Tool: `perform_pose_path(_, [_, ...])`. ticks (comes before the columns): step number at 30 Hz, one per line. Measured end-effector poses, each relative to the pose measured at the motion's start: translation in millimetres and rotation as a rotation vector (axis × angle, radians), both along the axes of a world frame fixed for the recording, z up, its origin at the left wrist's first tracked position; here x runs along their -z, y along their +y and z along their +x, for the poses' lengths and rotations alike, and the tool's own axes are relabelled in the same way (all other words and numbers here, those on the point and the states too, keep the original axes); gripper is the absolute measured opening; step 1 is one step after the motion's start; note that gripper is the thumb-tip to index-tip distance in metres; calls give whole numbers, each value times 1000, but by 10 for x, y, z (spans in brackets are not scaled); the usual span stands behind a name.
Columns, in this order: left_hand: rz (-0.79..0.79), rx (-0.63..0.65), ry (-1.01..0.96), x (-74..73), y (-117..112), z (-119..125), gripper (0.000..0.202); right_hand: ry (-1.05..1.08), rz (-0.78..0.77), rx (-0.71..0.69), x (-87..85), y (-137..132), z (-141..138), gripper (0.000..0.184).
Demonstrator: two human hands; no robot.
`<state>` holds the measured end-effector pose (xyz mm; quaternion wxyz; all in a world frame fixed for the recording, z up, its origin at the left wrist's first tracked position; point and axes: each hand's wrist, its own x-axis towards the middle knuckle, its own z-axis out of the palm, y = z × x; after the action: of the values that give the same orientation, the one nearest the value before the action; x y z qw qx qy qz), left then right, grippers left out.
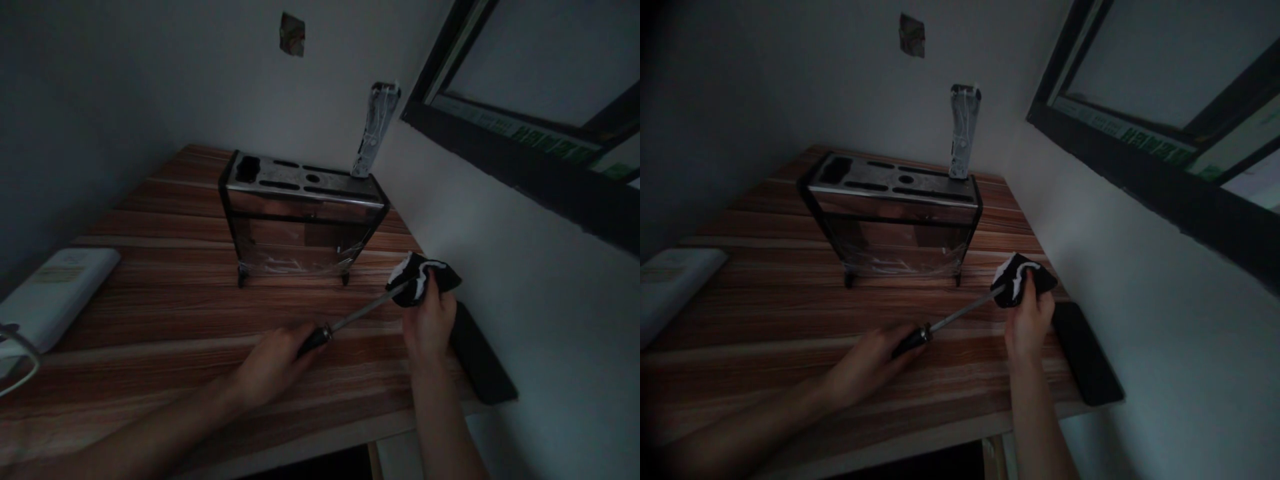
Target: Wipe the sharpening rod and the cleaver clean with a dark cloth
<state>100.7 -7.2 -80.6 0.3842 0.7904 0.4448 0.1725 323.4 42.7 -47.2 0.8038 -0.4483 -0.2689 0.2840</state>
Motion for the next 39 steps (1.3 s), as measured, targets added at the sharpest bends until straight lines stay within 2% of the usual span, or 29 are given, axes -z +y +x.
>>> perform_pose_path(7, [12, 20, 22, -11, 3, 1, 20, -16, 39, 55, -53, -1, 24, 17])
perform_pose_path(12, [37, 31, 16, -19, 0, -6, 19, 7, 46, 24, -55, -9, 46, 17])
perform_pose_path(23, [-13, 3, -5, -20, 6, -8, 18, 73, -88, -18, 22, 6, -50, 24])
perform_pose_path(34, [-59, -57, -12, -68, 19, 3, 19, -200, -322, -446, 251, -122, -263, 27])
perform_pose_path(39, [-49, -79, -43, -30, 20, 0, 19, -352, -380, -607, 270, -186, -347, 27])
